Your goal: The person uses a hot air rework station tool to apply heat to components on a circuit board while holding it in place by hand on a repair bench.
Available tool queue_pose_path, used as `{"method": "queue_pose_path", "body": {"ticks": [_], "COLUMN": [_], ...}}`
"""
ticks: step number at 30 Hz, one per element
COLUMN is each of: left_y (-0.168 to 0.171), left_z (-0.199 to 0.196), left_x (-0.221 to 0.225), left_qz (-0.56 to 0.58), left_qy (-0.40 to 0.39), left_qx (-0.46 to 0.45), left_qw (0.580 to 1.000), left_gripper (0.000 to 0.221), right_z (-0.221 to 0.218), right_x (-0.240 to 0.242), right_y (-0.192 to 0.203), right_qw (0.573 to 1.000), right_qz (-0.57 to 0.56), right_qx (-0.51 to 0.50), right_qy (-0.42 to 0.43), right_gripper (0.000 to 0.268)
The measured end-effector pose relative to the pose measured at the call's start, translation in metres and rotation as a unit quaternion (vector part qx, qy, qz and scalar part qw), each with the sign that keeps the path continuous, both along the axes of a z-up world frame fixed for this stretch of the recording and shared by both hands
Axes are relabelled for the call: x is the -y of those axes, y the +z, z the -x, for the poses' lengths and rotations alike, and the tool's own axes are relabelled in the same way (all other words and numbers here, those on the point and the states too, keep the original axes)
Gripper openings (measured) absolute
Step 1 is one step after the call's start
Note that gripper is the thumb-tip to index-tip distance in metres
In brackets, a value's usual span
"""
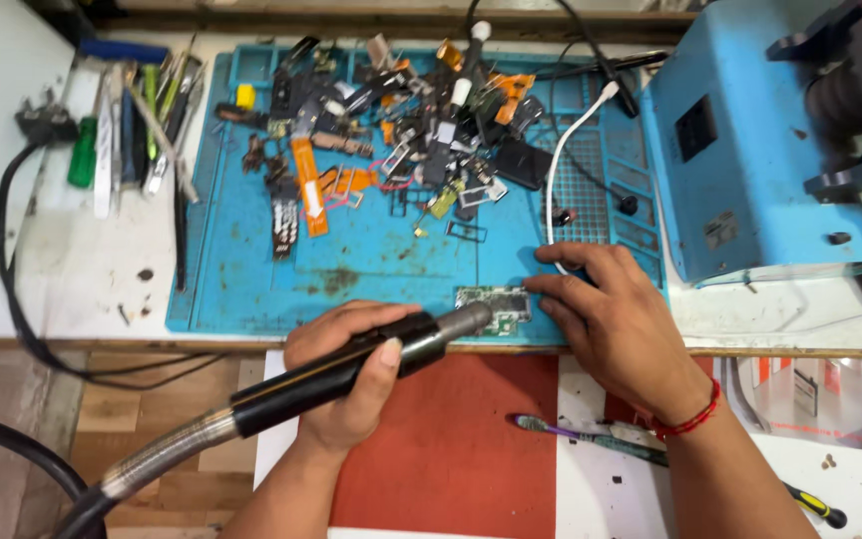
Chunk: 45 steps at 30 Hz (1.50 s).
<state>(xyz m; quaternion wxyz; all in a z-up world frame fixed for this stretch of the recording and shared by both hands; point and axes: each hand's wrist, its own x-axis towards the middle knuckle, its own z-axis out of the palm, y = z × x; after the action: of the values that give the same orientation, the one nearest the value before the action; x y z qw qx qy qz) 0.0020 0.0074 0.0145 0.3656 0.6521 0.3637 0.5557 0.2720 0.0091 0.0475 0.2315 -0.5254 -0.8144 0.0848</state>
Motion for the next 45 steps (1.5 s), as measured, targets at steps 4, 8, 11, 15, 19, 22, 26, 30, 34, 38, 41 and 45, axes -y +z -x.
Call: {"method": "queue_pose_path", "body": {"ticks": [4, 8, 11, 15, 19, 22, 26, 30, 34, 38, 41, 45], "left_y": [0.009, 0.014, 0.011, -0.003, -0.002, -0.001, 0.004, 0.001, -0.003, -0.002, 0.002, 0.001], "left_z": [0.005, 0.011, 0.005, -0.004, 0.005, -0.002, 0.0, 0.002, 0.002, -0.004, -0.004, 0.001], "left_x": [-0.012, -0.037, -0.056, -0.055, -0.057, -0.054, -0.053, -0.055, -0.057, -0.054, -0.048, -0.053], "left_qz": [0.04, 0.069, 0.105, 0.099, 0.037, 0.035, -0.02, -0.007, 0.018, 0.012, 0.024, 0.029], "left_qy": [-0.052, -0.094, -0.163, -0.108, -0.19, -0.131, -0.142, -0.173, -0.157, -0.11, -0.034, -0.13], "left_qx": [0.029, -0.005, 0.05, 0.029, 0.021, -0.011, -0.032, 0.0, 0.007, -0.018, -0.005, 0.008], "left_qw": [0.997, 0.993, 0.98, 0.989, 0.981, 0.991, 0.989, 0.985, 0.987, 0.994, 0.999, 0.991], "left_gripper": [0.027, 0.027, 0.027, 0.027, 0.027, 0.028, 0.027, 0.023, 0.021, 0.021, 0.024, 0.023], "right_z": [-0.002, 0.003, 0.001, -0.008, -0.01, -0.007, 0.002, 0.004, 0.004, 0.007, 0.006, 0.003], "right_x": [0.0, -0.001, -0.002, 0.001, 0.0, 0.0, -0.004, -0.004, -0.001, 0.003, 0.003, 0.003], "right_y": [0.004, 0.003, 0.004, 0.002, 0.0, 0.0, 0.002, -0.001, -0.003, -0.004, -0.004, -0.004], "right_qw": [1.0, 1.0, 0.999, 0.999, 0.998, 0.999, 0.999, 0.999, 0.999, 0.999, 0.999, 0.999], "right_qz": [0.013, 0.016, 0.036, 0.043, 0.053, 0.038, 0.035, 0.027, 0.011, -0.007, -0.013, -0.013], "right_qx": [-0.008, 0.014, 0.0, -0.01, -0.01, -0.004, 0.004, 0.019, 0.029, 0.035, 0.039, 0.024], "right_qy": [0.009, 0.011, 0.009, 0.007, 0.019, 0.021, 0.001, -0.006, -0.005, -0.017, -0.022, -0.025], "right_gripper": [0.035, 0.035, 0.033, 0.036, 0.034, 0.036, 0.037, 0.037, 0.035, 0.035, 0.039, 0.036]}}
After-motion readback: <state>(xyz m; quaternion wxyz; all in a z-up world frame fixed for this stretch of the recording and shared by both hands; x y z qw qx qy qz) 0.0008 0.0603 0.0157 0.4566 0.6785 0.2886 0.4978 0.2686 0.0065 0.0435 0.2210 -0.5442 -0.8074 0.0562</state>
